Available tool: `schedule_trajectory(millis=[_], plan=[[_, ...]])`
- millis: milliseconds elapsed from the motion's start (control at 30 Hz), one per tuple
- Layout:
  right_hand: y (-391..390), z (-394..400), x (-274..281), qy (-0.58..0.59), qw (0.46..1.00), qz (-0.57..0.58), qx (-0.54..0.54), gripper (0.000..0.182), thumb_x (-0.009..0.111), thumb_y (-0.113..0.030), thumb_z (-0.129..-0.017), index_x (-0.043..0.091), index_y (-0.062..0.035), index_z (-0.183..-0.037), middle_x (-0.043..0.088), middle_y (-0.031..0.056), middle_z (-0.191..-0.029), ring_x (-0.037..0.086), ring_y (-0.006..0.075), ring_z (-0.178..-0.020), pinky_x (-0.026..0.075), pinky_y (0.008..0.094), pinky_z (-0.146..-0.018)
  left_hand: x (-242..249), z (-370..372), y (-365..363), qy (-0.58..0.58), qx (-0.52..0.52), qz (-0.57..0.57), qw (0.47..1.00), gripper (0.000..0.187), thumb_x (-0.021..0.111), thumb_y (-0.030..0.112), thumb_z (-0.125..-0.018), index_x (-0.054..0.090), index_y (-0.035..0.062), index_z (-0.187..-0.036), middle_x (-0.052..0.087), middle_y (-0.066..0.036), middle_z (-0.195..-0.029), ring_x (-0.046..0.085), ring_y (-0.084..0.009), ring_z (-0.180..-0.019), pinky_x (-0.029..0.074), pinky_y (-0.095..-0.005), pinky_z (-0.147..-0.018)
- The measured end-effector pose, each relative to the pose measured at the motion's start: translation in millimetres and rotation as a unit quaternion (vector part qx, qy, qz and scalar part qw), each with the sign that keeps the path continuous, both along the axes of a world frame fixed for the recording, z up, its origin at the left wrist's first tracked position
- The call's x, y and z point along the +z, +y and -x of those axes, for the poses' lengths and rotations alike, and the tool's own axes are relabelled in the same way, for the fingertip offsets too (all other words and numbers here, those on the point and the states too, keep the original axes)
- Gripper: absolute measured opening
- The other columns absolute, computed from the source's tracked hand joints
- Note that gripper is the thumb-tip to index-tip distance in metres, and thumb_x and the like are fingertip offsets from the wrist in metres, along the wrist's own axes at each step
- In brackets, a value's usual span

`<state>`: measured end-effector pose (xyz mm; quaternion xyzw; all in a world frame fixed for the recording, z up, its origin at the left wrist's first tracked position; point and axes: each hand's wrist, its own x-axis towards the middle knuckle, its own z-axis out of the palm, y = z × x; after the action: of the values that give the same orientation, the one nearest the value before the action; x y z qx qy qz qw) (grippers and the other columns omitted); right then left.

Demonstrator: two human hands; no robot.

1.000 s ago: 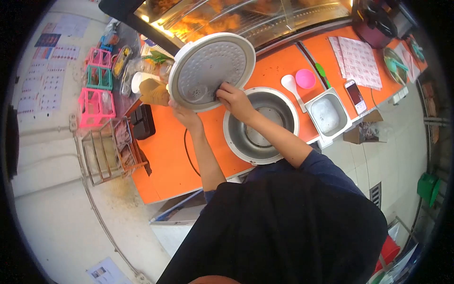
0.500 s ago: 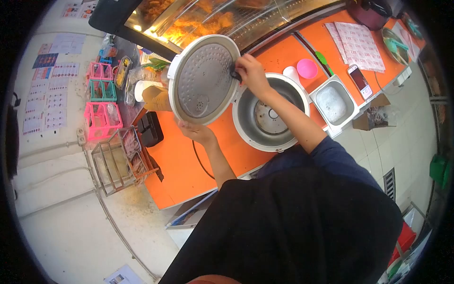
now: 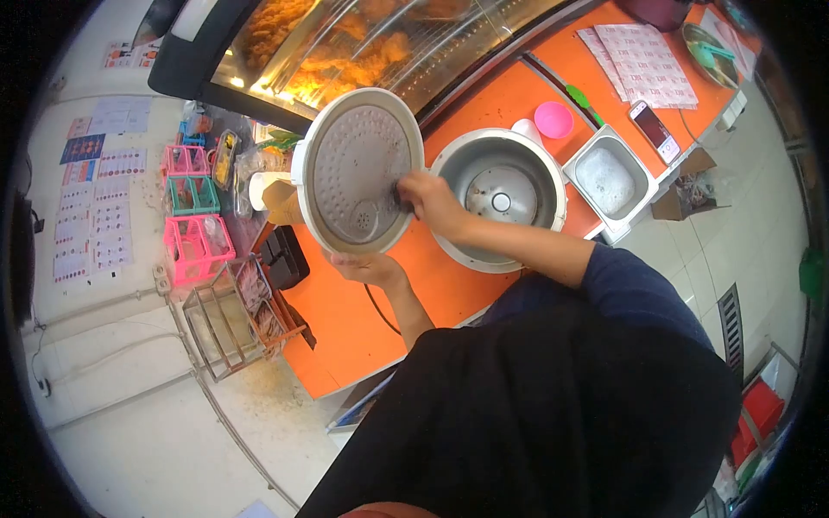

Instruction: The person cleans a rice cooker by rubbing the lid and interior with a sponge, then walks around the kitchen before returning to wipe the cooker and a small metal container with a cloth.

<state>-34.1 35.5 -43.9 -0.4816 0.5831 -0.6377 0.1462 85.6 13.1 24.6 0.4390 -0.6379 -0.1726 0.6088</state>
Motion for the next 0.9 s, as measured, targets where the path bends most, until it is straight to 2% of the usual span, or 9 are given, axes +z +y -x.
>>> schedule_trajectory(millis=[67,333,400,500,567,700,767,833,900], plan=[[-15,22,11,-0.076,0.991,-0.034,-0.106,0.019,0.055,0.009,-0.075,0.062,0.0023,-0.091,0.063,0.0195,-0.082,0.064,0.036,-0.076,0.051,0.041,-0.07,5,-3,3,-0.054,0.011,0.02,0.998,0.071,0.013,0.053,-0.105,0.05,-0.007,-0.098,0.048,-0.016,-0.091,0.048,-0.0275,-0.079,0.042,-0.0374,-0.074],[-6,0,15,-0.043,0.998,0.035,-0.02,0.017,0.055,0.007,-0.076,0.062,0.0005,-0.09,0.063,0.0179,-0.082,0.063,0.0337,-0.076,0.05,0.0395,-0.07,0,-1,-4,-0.029,0.012,0.022,0.999,0.068,0.013,0.05,-0.106,0.049,-0.007,-0.097,0.048,-0.016,-0.089,0.049,-0.0281,-0.079,0.042,-0.0381,-0.072],[-34,34,14,-0.086,0.986,0.018,-0.144,0.018,0.055,0.008,-0.075,0.062,0.0,-0.09,0.061,0.017,-0.081,0.062,0.0329,-0.076,0.049,0.0383,-0.069,-1,-6,0,-0.047,0.006,0.024,0.999,0.069,0.013,0.049,-0.106,0.05,-0.0084,-0.1,0.05,-0.017,-0.091,0.051,-0.0289,-0.08,0.043,-0.0388,-0.073],[-32,28,20,-0.116,0.982,0.029,-0.147,0.018,0.055,0.008,-0.076,0.063,-0.0004,-0.09,0.062,0.017,-0.082,0.062,0.0322,-0.076,0.049,0.0375,-0.069,-1,-2,-2,-0.089,0.053,0.049,0.993,0.069,0.013,0.048,-0.106,0.05,-0.0101,-0.105,0.051,-0.019,-0.094,0.052,-0.03,-0.083,0.043,-0.0393,-0.073],[-4,-15,9,-0.119,0.991,0.031,-0.049,0.017,0.055,0.008,-0.077,0.063,-0.0003,-0.09,0.061,0.0171,-0.082,0.062,0.0315,-0.076,0.049,0.0368,-0.069,-5,1,-4,-0.029,0.024,0.041,0.998,0.068,0.014,0.047,-0.107,0.05,-0.0106,-0.104,0.051,-0.02,-0.094,0.052,-0.0311,-0.083,0.043,-0.0402,-0.073],[-19,5,8,-0.132,0.984,0.013,-0.118,0.017,0.055,0.008,-0.078,0.062,-0.0004,-0.091,0.061,0.0167,-0.08,0.063,0.0314,-0.076,0.049,0.0377,-0.069,-8,-4,-2,-0.042,0.028,0.023,0.998,0.068,0.014,0.047,-0.106,0.05,-0.0107,-0.104,0.051,-0.02,-0.095,0.052,-0.0315,-0.083,0.043,-0.0402,-0.074],[-42,37,14,-0.167,0.974,0.028,-0.153,0.015,0.055,0.008,-0.079,0.062,0.0001,-0.089,0.062,0.0168,-0.08,0.063,0.0319,-0.077,0.049,0.0378,-0.07,-12,-7,-3,-0.068,0.065,0.013,0.995,0.066,0.019,0.045,-0.107,0.05,-0.012,-0.12,0.058,-0.024,-0.111,0.059,-0.0316,-0.1,0.048,-0.0399,-0.085],[-38,26,15,-0.152,0.973,0.047,-0.168,0.014,0.055,0.008,-0.079,0.062,0.0002,-0.089,0.062,0.0168,-0.08,0.063,0.0321,-0.077,0.049,0.0377,-0.07,-16,-9,-5,-0.059,0.048,0.026,0.997,0.066,0.018,0.045,-0.108,0.05,-0.0125,-0.121,0.058,-0.025,-0.114,0.059,-0.0321,-0.102,0.048,-0.0399,-0.086],[-10,-13,12,-0.146,0.985,0.027,-0.09,0.013,0.056,0.007,-0.079,0.062,0.0003,-0.087,0.061,0.0169,-0.079,0.063,0.0326,-0.079,0.049,0.0377,-0.07,-11,0,-9,-0.042,0.026,0.04,0.998,0.067,0.018,0.044,-0.108,0.05,-0.0129,-0.121,0.057,-0.025,-0.116,0.058,-0.0326,-0.104,0.047,-0.0398,-0.087]])
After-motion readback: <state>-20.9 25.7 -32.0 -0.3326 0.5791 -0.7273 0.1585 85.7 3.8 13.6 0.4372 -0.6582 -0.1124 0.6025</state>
